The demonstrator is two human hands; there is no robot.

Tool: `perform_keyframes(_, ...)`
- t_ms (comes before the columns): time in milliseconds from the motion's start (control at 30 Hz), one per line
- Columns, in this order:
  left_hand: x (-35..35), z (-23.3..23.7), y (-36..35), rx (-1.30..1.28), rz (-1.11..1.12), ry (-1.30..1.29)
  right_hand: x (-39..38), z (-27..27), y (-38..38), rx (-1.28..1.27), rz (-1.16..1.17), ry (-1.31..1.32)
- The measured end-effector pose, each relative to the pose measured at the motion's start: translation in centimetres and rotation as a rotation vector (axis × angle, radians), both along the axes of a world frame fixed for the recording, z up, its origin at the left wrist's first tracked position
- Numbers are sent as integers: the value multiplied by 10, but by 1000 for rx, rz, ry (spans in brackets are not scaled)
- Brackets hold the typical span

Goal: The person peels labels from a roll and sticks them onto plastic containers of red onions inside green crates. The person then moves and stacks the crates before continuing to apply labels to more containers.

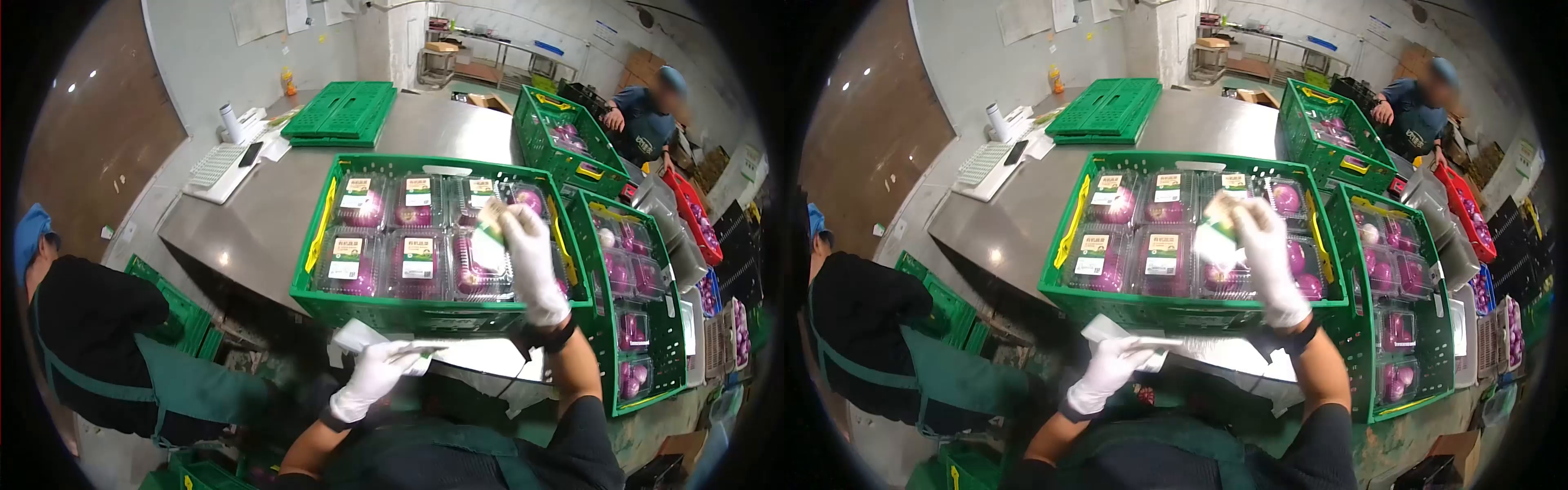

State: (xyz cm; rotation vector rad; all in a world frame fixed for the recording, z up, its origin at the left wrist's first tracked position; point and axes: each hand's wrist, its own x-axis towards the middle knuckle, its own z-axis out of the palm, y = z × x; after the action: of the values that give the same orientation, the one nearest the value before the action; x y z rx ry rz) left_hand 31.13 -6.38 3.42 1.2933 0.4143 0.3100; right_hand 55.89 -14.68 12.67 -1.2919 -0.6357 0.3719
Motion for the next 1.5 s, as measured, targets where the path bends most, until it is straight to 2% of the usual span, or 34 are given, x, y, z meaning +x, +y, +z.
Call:
perform_keyframes(33,-15,15,7,79,-33,10,18,5,-6,-65,45,133)
perform_keyframes(67,-35,70,12,295,116,-2,63,-31,-10,-270,72,31)
perform_keyframes(133,-77,130,44,522,229,-325,86,-58,-18,-551,119,-60)
perform_keyframes(167,-98,154,64,571,170,-543,93,-68,-18,-640,132,-113)
perform_keyframes(200,-118,176,87,607,-45,-791,118,-97,-13,-747,145,-179)
perform_keyframes(267,-139,200,111,627,-413,-989,114,-82,-2,-870,157,-220)
perform_keyframes(300,-141,198,113,619,-480,-983,111,-77,6,-930,164,-239)
perform_keyframes(333,-133,186,108,589,-449,-925,110,-76,12,-979,130,-294)
perform_keyframes(400,-87,128,68,281,110,-738,118,-84,22,-1003,207,-404)
perform_keyframes(467,-61,93,52,264,380,-530,113,-83,25,-1065,227,-590)
perform_keyframes(533,-51,73,43,248,385,-369,116,-93,30,-1186,177,-732)
perform_keyframes(567,-49,67,36,94,386,-305,118,-98,31,-1249,148,-805)
perform_keyframes(600,-44,70,30,-73,313,-269,107,-89,29,-1243,51,-867)
perform_keyframes(633,-35,63,27,128,344,-225,108,-87,23,-1194,31,-872)
perform_keyframes(667,-32,58,25,151,283,-189,110,-87,19,-1195,-105,-973)
perform_keyframes(700,-31,53,24,179,221,-154,116,-86,14,-1171,-140,-990)
perform_keyframes(733,-29,55,23,161,199,-108,78,-32,-1,-986,-33,-926)
perform_keyframes(767,-23,52,23,178,155,-226,69,-48,2,-861,-18,-874)
perform_keyframes(800,-14,49,25,209,166,-173,60,-64,5,-738,3,-824)
perform_keyframes(833,-6,45,26,238,184,-107,12,-29,-1,-586,154,-949)
perform_keyframes(900,16,53,11,169,214,-116,-52,2,-19,-401,649,-570)
perform_keyframes(933,23,49,7,204,223,-189,-70,-11,-19,-323,735,-287)
perform_keyframes(967,30,39,8,254,224,-270,-83,-13,-20,-330,605,-245)
perform_keyframes(1033,35,38,3,290,287,-273,-87,-18,-26,-243,448,-149)
perform_keyframes(1167,34,45,-18,205,293,-207,-84,-28,-40,-165,200,-361)
perform_keyframes(1200,24,21,-11,248,215,-179,-81,-29,-42,-117,129,-374)
perform_keyframes(1233,18,17,-9,290,140,-154,-76,-30,-43,-70,61,-391)
perform_keyframes(1267,5,19,-9,106,42,-3,-68,-32,-46,-91,-3,-254)
perform_keyframes(1300,1,24,5,258,-49,112,-61,-30,-48,-86,-43,-200)
perform_keyframes(1367,6,33,10,295,66,-226,-61,-28,-53,-163,25,-276)
perform_keyframes(1400,18,54,9,672,173,-429,-66,-26,-55,-163,130,-340)
perform_keyframes(1467,39,62,-9,627,59,-238,-68,-13,-57,-136,265,-560)
perform_keyframes(1500,45,39,-8,517,-146,-5,-56,0,-59,-76,98,-620)
